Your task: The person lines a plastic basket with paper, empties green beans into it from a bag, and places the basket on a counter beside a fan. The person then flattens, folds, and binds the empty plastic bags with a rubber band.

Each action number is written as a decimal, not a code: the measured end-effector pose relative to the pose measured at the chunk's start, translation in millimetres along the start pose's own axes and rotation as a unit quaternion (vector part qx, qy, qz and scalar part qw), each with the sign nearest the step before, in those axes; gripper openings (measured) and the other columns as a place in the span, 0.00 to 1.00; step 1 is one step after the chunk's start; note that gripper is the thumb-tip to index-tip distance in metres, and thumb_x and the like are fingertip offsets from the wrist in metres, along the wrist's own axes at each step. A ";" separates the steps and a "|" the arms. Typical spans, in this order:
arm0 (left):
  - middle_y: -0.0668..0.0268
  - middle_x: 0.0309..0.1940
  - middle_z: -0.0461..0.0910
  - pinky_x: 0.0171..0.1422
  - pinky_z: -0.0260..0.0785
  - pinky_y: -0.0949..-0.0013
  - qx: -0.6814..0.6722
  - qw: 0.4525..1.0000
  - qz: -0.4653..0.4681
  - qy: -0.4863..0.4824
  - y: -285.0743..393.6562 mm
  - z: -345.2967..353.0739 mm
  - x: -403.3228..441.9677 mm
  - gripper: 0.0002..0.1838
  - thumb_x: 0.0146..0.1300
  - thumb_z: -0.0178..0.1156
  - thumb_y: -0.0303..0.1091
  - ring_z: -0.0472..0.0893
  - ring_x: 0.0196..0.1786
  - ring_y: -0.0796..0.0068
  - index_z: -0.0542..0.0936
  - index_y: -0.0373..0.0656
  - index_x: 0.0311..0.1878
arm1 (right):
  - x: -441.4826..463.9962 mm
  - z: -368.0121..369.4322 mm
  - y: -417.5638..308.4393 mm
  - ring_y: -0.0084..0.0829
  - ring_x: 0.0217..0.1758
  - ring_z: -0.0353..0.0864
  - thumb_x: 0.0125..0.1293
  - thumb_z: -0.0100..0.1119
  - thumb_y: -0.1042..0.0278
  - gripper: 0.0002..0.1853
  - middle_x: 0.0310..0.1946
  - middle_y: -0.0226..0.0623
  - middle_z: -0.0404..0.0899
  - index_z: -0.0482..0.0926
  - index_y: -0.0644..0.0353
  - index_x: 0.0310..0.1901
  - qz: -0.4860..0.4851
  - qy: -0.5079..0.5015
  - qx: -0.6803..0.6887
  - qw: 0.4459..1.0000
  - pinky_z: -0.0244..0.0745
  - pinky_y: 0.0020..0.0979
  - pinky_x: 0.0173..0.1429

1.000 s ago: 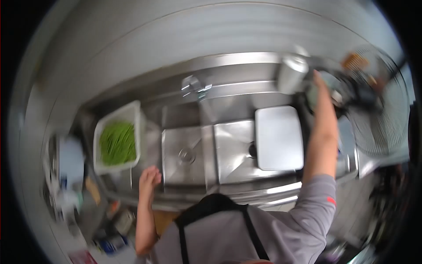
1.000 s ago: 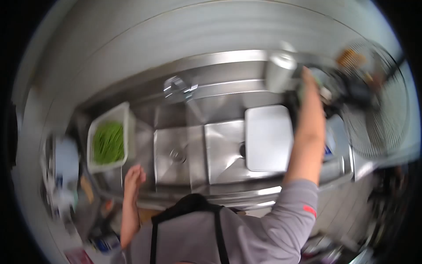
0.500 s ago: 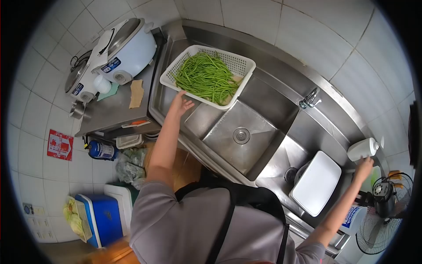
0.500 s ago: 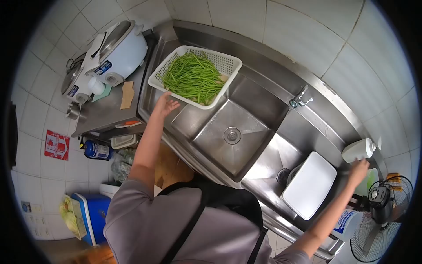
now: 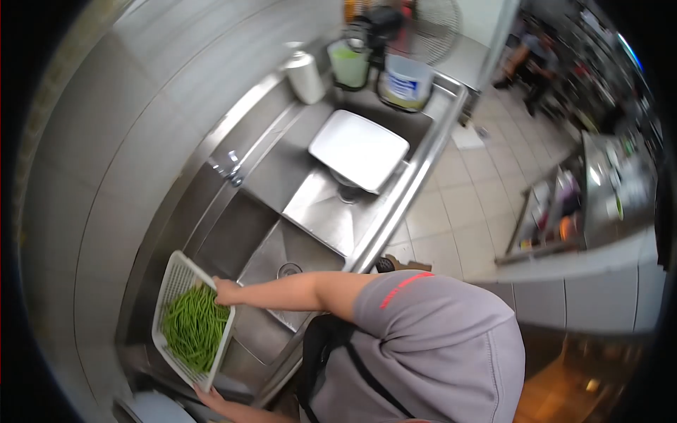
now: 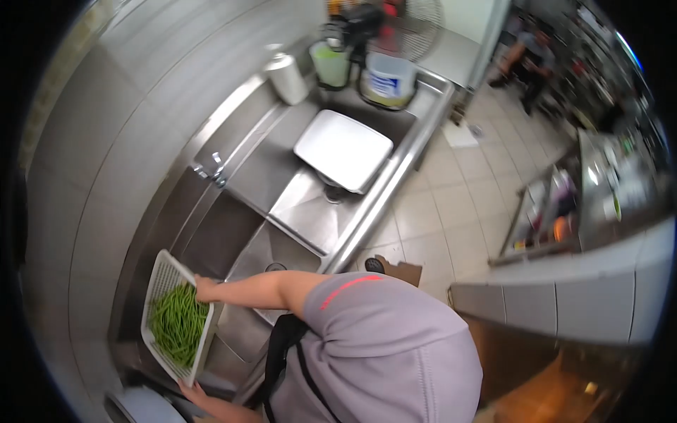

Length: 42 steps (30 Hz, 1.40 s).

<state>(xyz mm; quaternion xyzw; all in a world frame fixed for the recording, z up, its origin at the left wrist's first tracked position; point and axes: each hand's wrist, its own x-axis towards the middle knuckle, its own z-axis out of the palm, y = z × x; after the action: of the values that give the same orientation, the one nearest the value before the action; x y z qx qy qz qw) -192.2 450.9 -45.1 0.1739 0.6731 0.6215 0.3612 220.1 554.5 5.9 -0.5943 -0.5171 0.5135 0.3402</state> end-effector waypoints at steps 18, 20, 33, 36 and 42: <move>0.57 0.41 0.76 0.41 0.65 0.66 0.170 0.972 0.155 0.046 91.7 91.3 -201.0 0.19 0.59 0.55 0.36 0.75 0.38 0.64 0.74 0.36 0.51 | -81.3 -119.8 7.9 0.34 0.35 0.79 0.56 0.57 0.60 0.19 0.36 0.42 0.77 0.73 0.62 0.47 -0.098 0.090 0.135 0.982 0.75 0.37 0.32; 0.56 0.42 0.76 0.43 0.66 0.66 0.134 0.966 0.216 -0.041 74.8 78.2 -147.9 0.19 0.59 0.55 0.36 0.75 0.39 0.64 0.74 0.36 0.51 | -109.4 -142.0 -1.1 0.33 0.35 0.79 0.58 0.56 0.59 0.20 0.37 0.41 0.77 0.72 0.62 0.48 -0.083 0.094 0.092 0.988 0.75 0.36 0.31; 0.56 0.46 0.73 0.50 0.67 0.65 0.023 0.939 0.283 -0.191 75.0 219.9 -389.5 0.18 0.59 0.51 0.27 0.74 0.46 0.66 0.71 0.30 0.52 | -288.9 -343.7 71.3 0.34 0.50 0.73 0.60 0.56 0.59 0.23 0.47 0.43 0.76 0.71 0.63 0.53 -0.108 0.233 0.264 0.930 0.64 0.33 0.56; 0.56 0.46 0.74 0.52 0.65 0.68 -0.053 0.938 0.192 -0.283 57.1 279.9 -464.3 0.18 0.58 0.49 0.25 0.74 0.46 0.67 0.70 0.32 0.53 | -351.0 -404.5 85.2 0.32 0.47 0.75 0.60 0.56 0.63 0.20 0.45 0.42 0.76 0.71 0.64 0.52 -0.104 0.306 0.206 0.924 0.66 0.31 0.54; 0.59 0.43 0.75 0.50 0.67 0.69 -0.046 0.886 0.135 -0.441 -9.0 378.9 -574.0 0.17 0.58 0.53 0.26 0.75 0.43 0.70 0.71 0.34 0.51 | -483.7 -496.1 162.1 0.28 0.44 0.76 0.53 0.58 0.75 0.20 0.42 0.37 0.78 0.72 0.66 0.49 -0.076 0.441 0.300 0.842 0.69 0.29 0.52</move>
<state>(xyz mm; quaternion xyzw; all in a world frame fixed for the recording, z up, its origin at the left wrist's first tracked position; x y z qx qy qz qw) 465.4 326.7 114.0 0.5023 0.3855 0.5535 0.5410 770.5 113.2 99.0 -0.5860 -0.1765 0.2997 0.7318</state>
